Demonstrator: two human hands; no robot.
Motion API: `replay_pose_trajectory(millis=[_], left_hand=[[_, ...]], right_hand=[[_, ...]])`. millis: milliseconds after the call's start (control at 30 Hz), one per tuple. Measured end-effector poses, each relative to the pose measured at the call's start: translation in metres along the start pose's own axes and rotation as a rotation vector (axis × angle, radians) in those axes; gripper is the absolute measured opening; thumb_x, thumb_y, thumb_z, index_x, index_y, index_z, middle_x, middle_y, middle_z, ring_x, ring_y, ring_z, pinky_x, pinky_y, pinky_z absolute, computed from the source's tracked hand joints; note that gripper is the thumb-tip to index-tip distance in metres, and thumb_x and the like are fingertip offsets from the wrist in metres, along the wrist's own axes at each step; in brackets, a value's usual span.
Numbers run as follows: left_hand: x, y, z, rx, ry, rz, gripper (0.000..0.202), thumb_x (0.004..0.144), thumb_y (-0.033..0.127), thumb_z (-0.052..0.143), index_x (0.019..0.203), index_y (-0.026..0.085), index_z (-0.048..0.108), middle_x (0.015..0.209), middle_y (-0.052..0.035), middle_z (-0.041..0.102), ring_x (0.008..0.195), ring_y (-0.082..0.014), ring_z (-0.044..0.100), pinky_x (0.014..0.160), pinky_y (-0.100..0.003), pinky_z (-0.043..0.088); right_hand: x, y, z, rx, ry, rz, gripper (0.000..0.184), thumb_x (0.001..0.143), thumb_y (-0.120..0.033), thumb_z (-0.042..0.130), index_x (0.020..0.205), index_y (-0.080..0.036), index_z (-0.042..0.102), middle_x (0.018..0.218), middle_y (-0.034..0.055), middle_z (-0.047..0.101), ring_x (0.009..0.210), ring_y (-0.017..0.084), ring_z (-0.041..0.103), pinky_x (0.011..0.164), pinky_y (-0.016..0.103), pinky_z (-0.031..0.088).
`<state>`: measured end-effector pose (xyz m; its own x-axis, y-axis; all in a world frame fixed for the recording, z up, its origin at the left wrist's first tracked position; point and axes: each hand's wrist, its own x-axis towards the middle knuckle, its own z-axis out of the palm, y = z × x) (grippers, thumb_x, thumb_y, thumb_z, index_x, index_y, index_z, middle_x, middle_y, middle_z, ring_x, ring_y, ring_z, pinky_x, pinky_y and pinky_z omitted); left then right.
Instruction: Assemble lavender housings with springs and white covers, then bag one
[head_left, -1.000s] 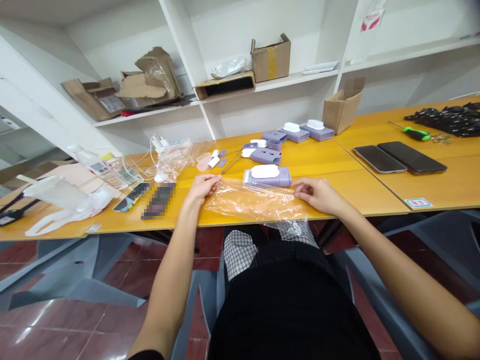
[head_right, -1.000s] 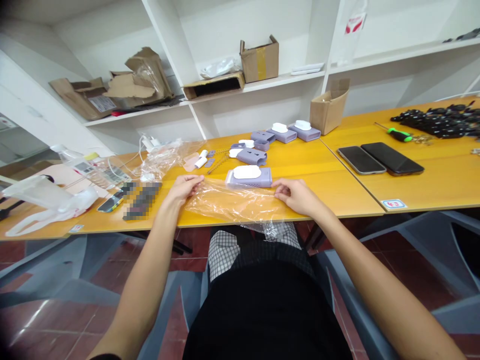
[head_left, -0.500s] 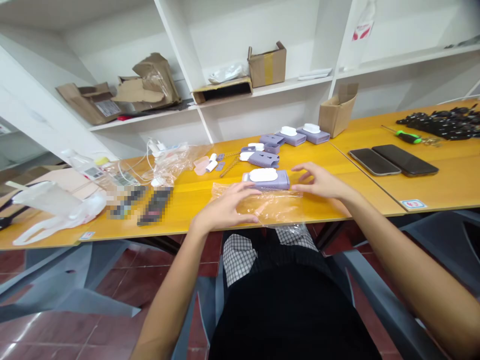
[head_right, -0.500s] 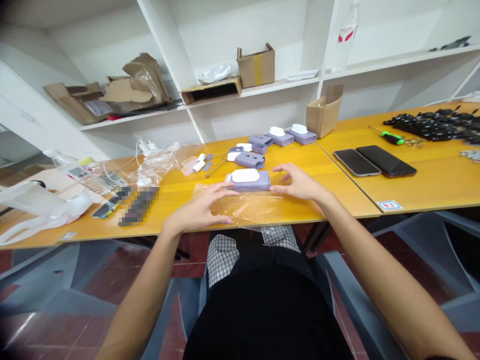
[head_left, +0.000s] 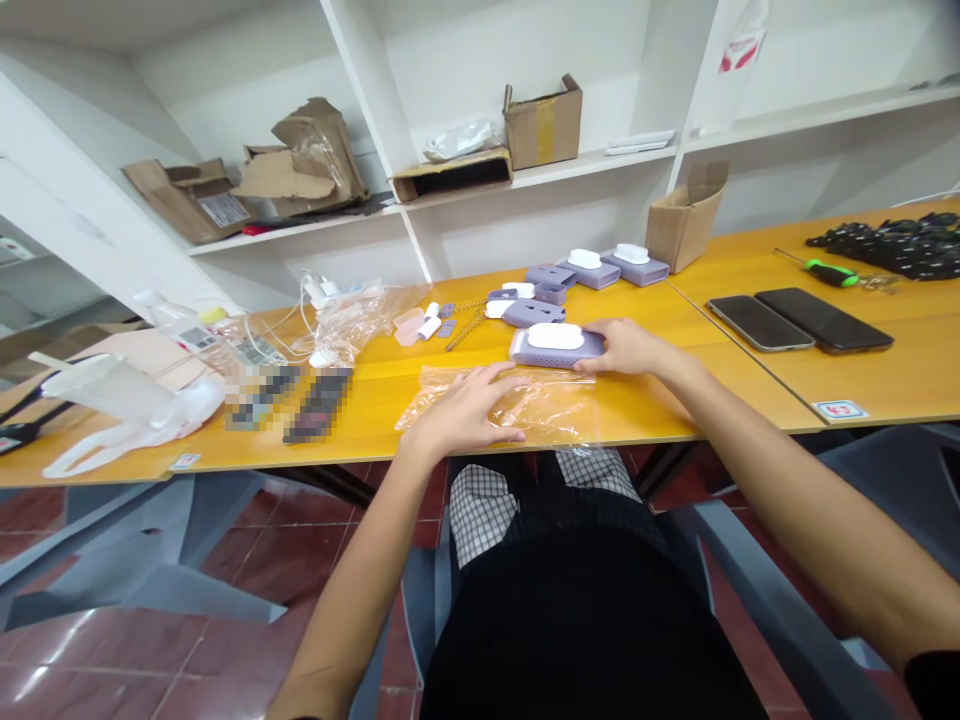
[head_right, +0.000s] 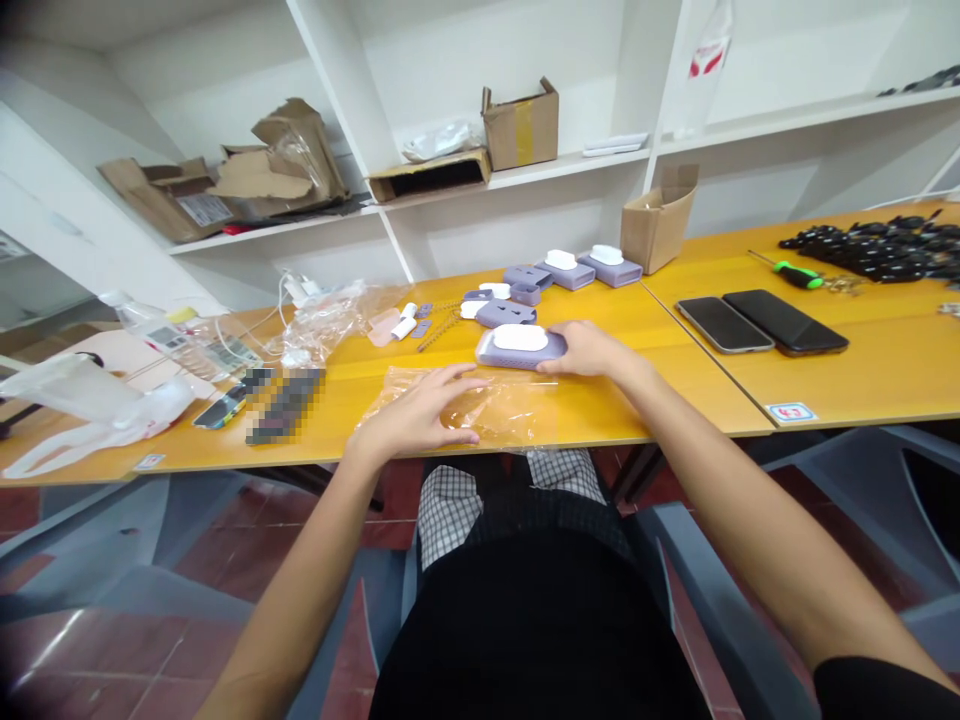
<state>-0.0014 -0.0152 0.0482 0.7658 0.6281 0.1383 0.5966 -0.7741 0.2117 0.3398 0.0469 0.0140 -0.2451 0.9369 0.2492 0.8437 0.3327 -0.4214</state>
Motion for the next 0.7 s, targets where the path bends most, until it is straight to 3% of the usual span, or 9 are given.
replay_pose_trajectory(millis=[100,200,333,400,533,700], left_hand=[[0.003,-0.005,0.0,-0.011,0.001,-0.006,0.066,0.089,0.057,0.079,0.146,0.031,0.061,0.156,-0.0119,0.055,0.143,-0.0354,0.053,0.12,-0.054,0.039],[0.007,-0.009,0.0,-0.039,0.036,0.019,0.042,0.093,0.051,0.077,0.128,0.029,0.072,0.144,-0.0094,0.064,0.134,-0.0323,0.059,0.116,-0.053,0.043],[0.011,-0.014,0.003,-0.095,0.118,0.048,0.016,0.098,0.039,0.073,0.106,0.027,0.078,0.132,-0.0081,0.07,0.125,-0.0289,0.065,0.111,-0.05,0.047],[0.012,-0.015,0.004,-0.112,0.138,0.056,0.012,0.099,0.036,0.071,0.1,0.026,0.078,0.128,-0.0074,0.072,0.121,-0.0276,0.066,0.11,-0.049,0.049],[0.013,-0.013,0.005,-0.072,0.2,0.032,0.02,0.099,0.041,0.071,0.11,0.026,0.076,0.13,-0.0082,0.072,0.124,-0.0284,0.064,0.112,-0.049,0.047],[0.011,-0.016,0.008,0.071,0.187,-0.084,0.068,0.088,0.061,0.078,0.144,0.028,0.062,0.155,-0.0134,0.057,0.145,-0.0381,0.048,0.122,-0.059,0.033]], right_hand=[[-0.023,0.027,-0.007,-0.119,0.038,0.009,0.078,0.07,-0.064,0.087,0.132,-0.02,0.073,0.125,0.0175,0.077,0.114,0.044,0.071,0.099,0.057,0.058],[-0.047,0.044,-0.009,-0.198,0.104,0.048,0.08,0.08,-0.07,0.074,0.136,-0.013,0.068,0.132,0.0231,0.073,0.122,0.048,0.067,0.103,0.06,0.054],[-0.072,0.05,-0.008,-0.161,0.193,0.125,0.079,0.083,-0.067,0.071,0.141,-0.012,0.064,0.134,0.0232,0.071,0.122,0.048,0.066,0.103,0.06,0.053],[-0.082,0.049,-0.009,-0.106,0.227,0.125,0.081,0.082,-0.067,0.071,0.143,-0.015,0.062,0.135,0.0214,0.071,0.121,0.046,0.067,0.101,0.058,0.054],[-0.103,0.04,-0.013,-0.012,0.247,0.071,0.077,0.08,-0.065,0.074,0.141,-0.02,0.06,0.133,0.0187,0.07,0.118,0.044,0.067,0.1,0.056,0.055],[-0.114,0.026,-0.016,-0.024,0.141,-0.051,0.076,0.078,-0.064,0.076,0.139,-0.022,0.061,0.13,0.017,0.069,0.121,0.044,0.064,0.107,0.061,0.048]])
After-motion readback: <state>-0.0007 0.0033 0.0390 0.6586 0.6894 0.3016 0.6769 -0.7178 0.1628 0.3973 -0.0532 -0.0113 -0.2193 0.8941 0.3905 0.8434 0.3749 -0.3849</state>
